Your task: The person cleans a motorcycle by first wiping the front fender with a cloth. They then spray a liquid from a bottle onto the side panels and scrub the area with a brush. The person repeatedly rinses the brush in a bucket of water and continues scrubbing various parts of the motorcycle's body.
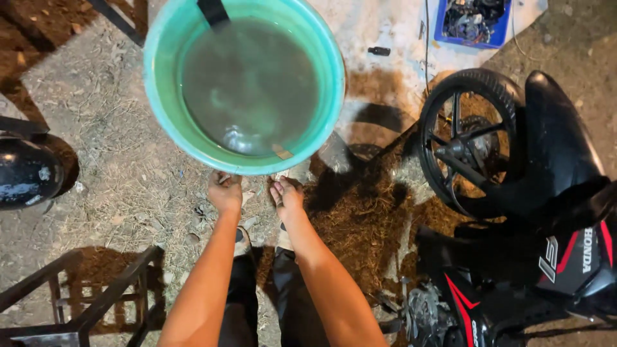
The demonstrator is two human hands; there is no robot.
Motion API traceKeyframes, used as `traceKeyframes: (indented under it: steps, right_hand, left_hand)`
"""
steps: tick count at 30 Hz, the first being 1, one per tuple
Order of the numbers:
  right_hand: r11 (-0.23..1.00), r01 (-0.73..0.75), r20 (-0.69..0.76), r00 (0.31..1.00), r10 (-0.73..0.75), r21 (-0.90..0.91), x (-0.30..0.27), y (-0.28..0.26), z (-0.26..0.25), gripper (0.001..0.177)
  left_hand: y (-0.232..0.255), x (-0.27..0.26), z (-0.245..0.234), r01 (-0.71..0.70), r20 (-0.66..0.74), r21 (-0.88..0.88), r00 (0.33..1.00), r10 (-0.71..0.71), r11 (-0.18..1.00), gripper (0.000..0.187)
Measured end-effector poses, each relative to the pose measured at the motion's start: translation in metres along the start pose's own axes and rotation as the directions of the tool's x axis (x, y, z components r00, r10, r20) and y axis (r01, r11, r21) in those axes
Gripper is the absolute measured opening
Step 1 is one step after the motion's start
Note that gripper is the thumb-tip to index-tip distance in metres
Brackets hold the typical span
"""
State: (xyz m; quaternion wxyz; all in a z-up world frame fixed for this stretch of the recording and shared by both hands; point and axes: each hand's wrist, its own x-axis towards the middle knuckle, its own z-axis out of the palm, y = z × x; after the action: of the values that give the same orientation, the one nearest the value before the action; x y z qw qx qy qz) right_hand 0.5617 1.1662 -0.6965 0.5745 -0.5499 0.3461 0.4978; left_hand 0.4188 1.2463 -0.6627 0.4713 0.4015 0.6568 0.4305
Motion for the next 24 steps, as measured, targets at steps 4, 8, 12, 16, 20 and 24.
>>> traceKeyframes:
  steps: [4, 8, 12, 16, 20, 24]
  right_hand:
    - [1.000, -0.013, 0.067, 0.998, 0.012, 0.009, -0.001, 0.000, -0.008, 0.025]
    - [0.998, -0.029, 0.086, 0.996, 0.034, -0.052, 0.001, 0.002, -0.020, 0.024]
    - [0.983, -0.037, 0.062, 0.997, 0.049, -0.178, 0.000, 0.007, -0.030, 0.025]
    - [0.954, -0.113, 0.041, 0.991, 0.129, -0.279, -0.058, -0.008, -0.002, 0.025]
    - [0.866, -0.056, 0.156, 0.976, 0.152, -0.496, -0.102, -0.012, 0.031, 0.029]
    - [0.763, 0.309, 0.442, 0.896, -0.035, -0.567, -0.148, -0.024, 0.074, 0.022]
  left_hand:
    - [0.035, -0.014, 0.007, 0.036, -0.063, 0.098, 0.998, -0.030, 0.995, 0.041]
    - [0.032, -0.028, -0.001, 0.066, -0.083, 0.101, 0.995, -0.058, 0.993, 0.043]
    - [0.051, -0.042, -0.011, 0.061, -0.044, 0.043, 0.997, -0.059, 0.997, 0.031]
    - [0.077, -0.051, -0.019, 0.076, -0.100, 0.049, 0.992, -0.071, 0.996, 0.028]
    - [0.108, -0.046, -0.027, 0.011, -0.163, 0.099, 0.987, 0.005, 0.995, 0.025]
    - [0.187, -0.040, -0.026, -0.039, -0.149, 0.179, 0.987, 0.066, 0.983, 0.022]
